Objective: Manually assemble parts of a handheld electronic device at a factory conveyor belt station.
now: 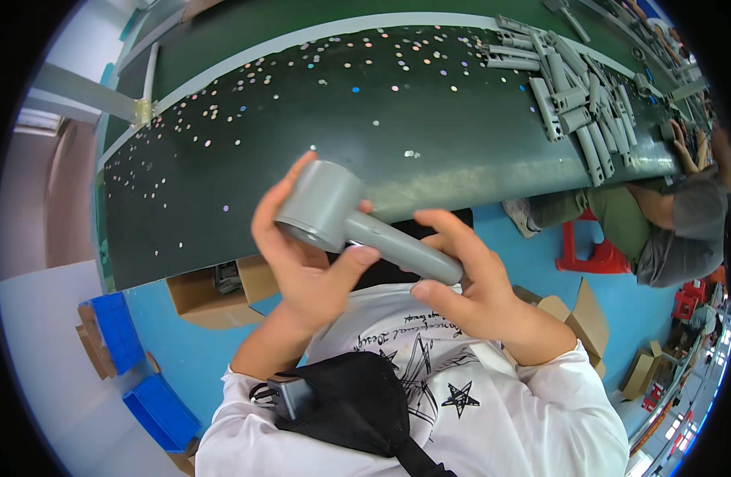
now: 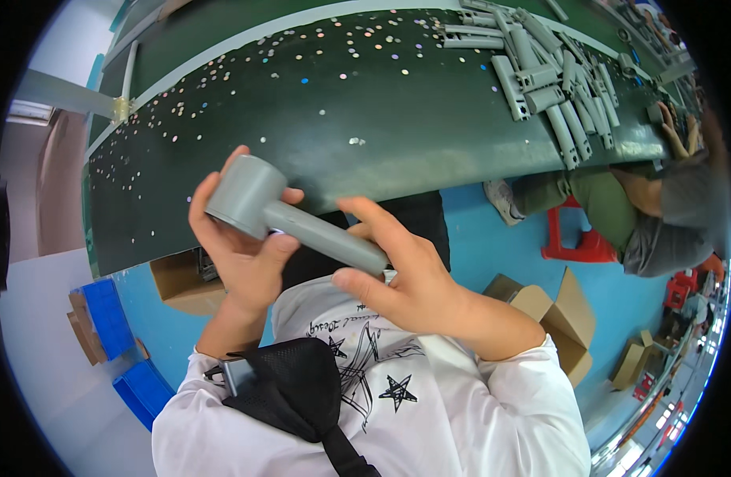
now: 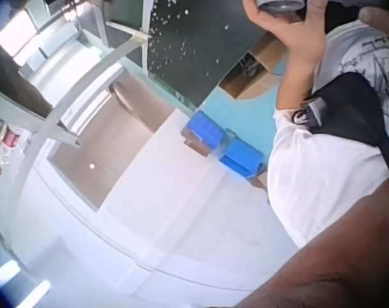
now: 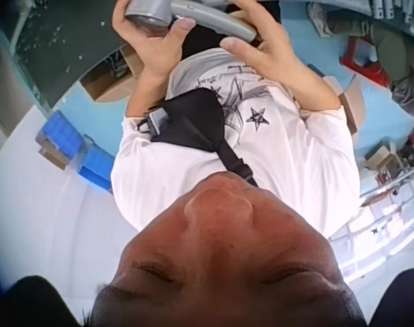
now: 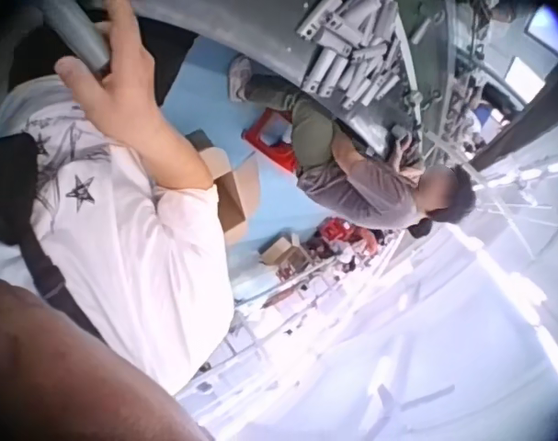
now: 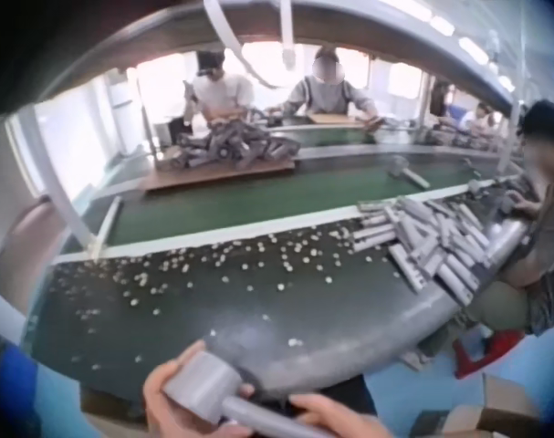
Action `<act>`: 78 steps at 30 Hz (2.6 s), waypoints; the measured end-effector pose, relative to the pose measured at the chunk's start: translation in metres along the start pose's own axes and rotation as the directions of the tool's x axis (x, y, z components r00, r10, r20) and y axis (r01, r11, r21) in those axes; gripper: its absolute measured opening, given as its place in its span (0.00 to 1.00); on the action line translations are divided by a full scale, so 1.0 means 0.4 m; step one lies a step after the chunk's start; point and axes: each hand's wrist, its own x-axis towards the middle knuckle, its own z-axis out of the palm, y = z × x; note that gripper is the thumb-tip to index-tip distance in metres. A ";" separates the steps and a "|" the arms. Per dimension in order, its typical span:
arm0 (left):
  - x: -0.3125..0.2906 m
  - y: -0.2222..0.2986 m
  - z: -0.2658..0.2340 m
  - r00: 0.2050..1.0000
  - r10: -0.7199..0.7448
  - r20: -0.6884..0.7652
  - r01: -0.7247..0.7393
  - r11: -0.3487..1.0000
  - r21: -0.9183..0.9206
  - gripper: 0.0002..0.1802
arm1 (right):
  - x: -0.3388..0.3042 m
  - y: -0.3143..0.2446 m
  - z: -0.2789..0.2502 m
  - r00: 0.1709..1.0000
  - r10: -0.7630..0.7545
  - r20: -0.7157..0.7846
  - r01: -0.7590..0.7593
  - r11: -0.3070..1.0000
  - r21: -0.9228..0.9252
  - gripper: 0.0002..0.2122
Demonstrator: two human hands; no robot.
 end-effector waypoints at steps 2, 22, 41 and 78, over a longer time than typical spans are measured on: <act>0.006 0.005 -0.006 0.998 -0.042 -0.045 0.038 0.996 -0.082 0.50 | -0.002 -0.023 -0.001 0.998 0.048 0.038 -0.052 0.992 0.112 0.34; -0.009 0.000 -0.018 0.991 0.086 0.104 -0.091 0.995 0.041 0.53 | 0.048 -0.053 -0.012 0.921 -0.316 0.229 0.390 0.741 -0.546 0.22; 0.305 -0.089 -0.085 0.851 -0.381 0.362 0.105 0.798 0.594 0.12 | 0.459 0.062 -0.198 0.906 0.232 -0.353 -0.257 0.966 -0.025 0.19; 0.357 -0.135 -0.061 0.821 -0.332 0.465 0.035 0.841 0.540 0.10 | 0.908 0.298 -1.016 0.603 0.098 -0.792 -0.779 -0.145 -0.610 0.18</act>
